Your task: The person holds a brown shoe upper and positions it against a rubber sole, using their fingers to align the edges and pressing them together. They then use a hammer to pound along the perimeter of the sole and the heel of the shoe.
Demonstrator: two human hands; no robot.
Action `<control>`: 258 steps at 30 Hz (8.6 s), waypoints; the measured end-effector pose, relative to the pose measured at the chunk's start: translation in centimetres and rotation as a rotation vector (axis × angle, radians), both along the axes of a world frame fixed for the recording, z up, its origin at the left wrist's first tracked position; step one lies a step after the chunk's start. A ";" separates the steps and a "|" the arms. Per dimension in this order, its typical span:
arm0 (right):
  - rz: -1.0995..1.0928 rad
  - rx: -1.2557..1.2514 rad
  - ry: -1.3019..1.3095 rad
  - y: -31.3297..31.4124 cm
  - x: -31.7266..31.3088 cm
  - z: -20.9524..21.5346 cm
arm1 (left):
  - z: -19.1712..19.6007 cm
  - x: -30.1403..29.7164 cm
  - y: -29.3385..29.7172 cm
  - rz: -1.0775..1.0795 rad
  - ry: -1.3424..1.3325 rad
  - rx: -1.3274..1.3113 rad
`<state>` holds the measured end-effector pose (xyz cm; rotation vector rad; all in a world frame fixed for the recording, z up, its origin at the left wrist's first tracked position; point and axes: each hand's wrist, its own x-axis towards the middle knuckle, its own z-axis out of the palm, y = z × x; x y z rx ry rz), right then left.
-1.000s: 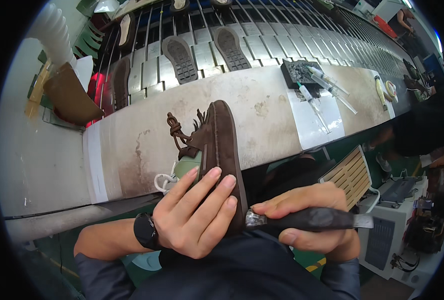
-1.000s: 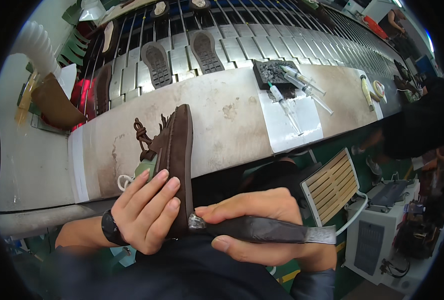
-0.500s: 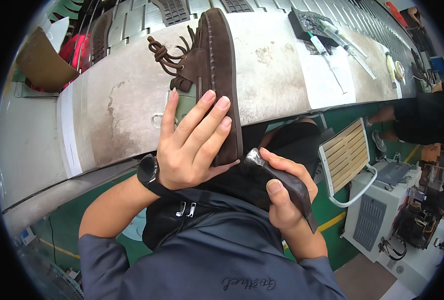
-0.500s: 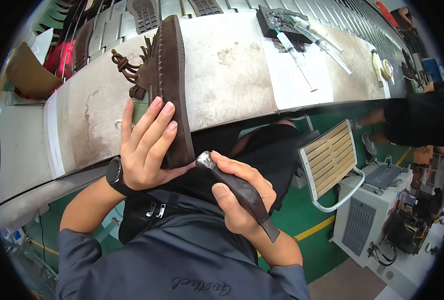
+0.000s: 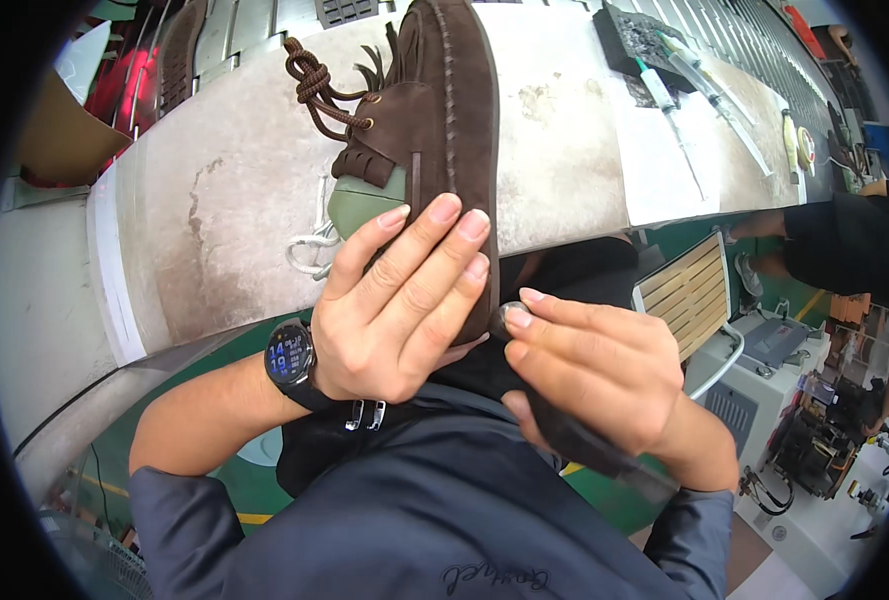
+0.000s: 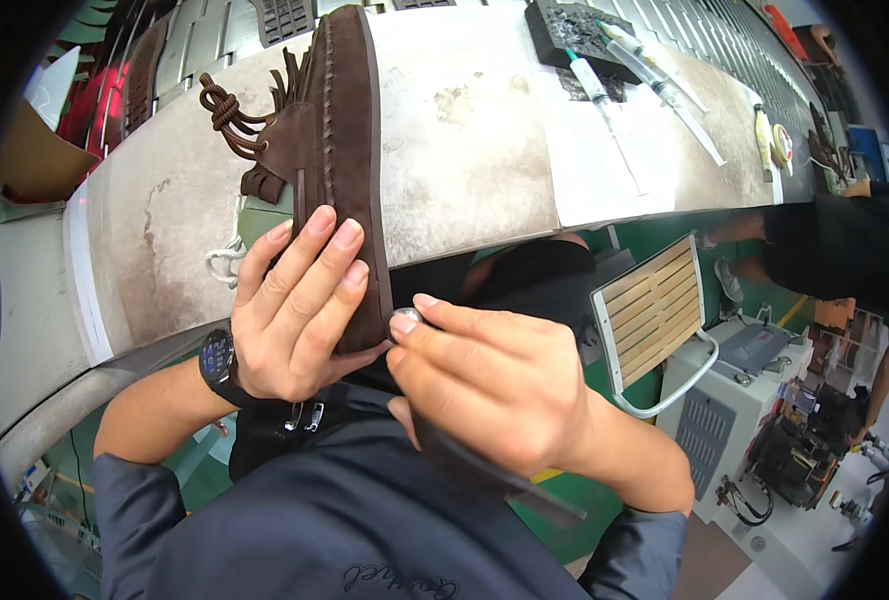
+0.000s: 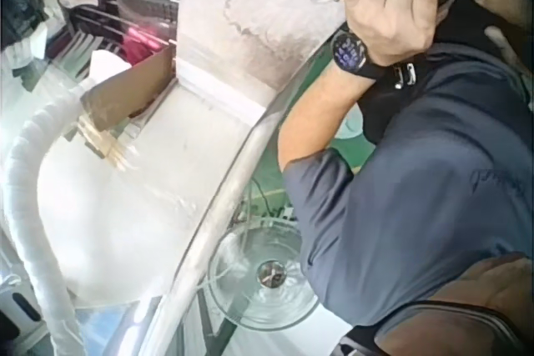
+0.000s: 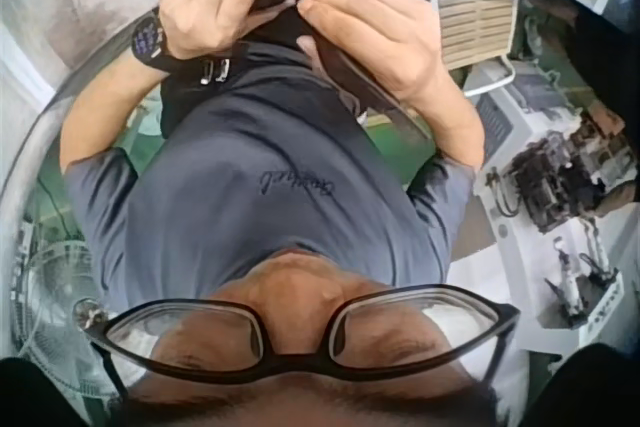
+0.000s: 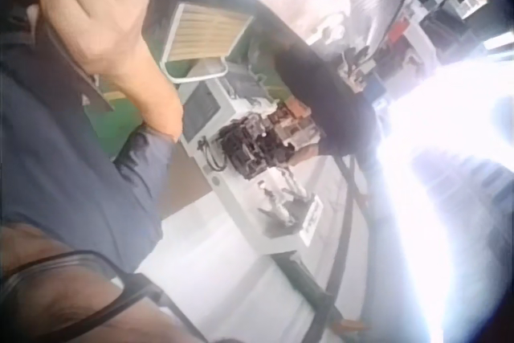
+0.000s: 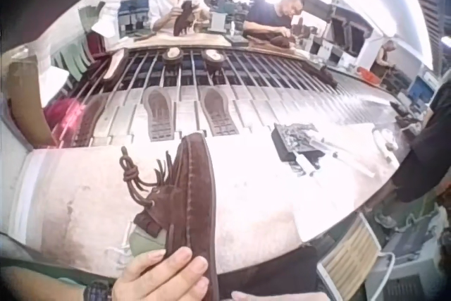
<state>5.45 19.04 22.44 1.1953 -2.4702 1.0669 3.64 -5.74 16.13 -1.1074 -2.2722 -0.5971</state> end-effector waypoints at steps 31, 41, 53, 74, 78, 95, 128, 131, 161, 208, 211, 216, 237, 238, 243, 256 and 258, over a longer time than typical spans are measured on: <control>-0.195 -0.456 -0.634 0.5 0.0 -1.5 | -1.2 0.2 -0.7 -0.058 -0.018 0.031; -0.197 -0.462 -0.609 0.4 0.2 -2.1 | -1.6 0.2 -1.1 -0.033 -0.001 0.030; -0.244 -0.180 -0.152 -1.5 3.6 -2.1 | -1.0 0.3 -0.1 0.013 0.011 0.052; -0.235 -0.092 0.001 -1.5 4.5 -3.1 | -0.6 0.3 -0.1 0.018 -0.026 0.081; -0.132 0.056 0.153 -1.5 3.1 -1.8 | -0.9 0.5 0.2 0.048 -0.020 0.100; -0.171 -0.147 -0.182 -0.6 -1.2 0.4 | -1.7 0.4 -0.6 -0.018 -0.027 0.106; -0.136 -0.252 -0.602 -0.4 -7.6 1.6 | 5.0 -5.2 -0.2 0.260 -0.533 0.016; -0.305 -0.512 -0.802 -0.3 -6.8 1.4 | 4.9 -8.4 -1.1 0.271 -0.602 0.064; -0.273 -0.547 -0.908 -3.4 -21.7 2.8 | 5.4 -9.8 0.7 0.275 -0.718 0.071; -0.262 -0.286 -0.182 1.0 1.4 19.7 | 14.2 -1.9 2.6 -0.134 -0.091 0.316; -0.307 -0.150 -0.220 0.3 1.6 20.4 | 14.1 -1.7 3.0 -0.147 -0.054 0.338; -0.343 -0.188 -0.299 1.1 2.0 21.9 | 14.3 -1.3 2.5 -0.184 -0.057 0.271; -0.203 -0.516 -0.500 -0.6 4.3 14.3 | 10.8 -2.2 -0.8 -0.259 0.042 0.323; -0.233 -0.512 -0.501 -1.0 4.4 13.0 | 10.4 -2.2 -0.7 -0.234 0.012 0.346; -0.275 -0.493 -0.361 -2.4 5.4 8.8 | 9.6 -1.9 -0.6 -0.186 -0.058 0.338; -0.122 -0.176 -0.357 -0.8 3.3 12.8 | 8.2 -0.3 1.1 -0.191 -0.049 0.218; -0.118 -0.160 -0.409 -0.5 3.3 12.9 | 8.1 -0.1 1.3 -0.183 -0.055 0.258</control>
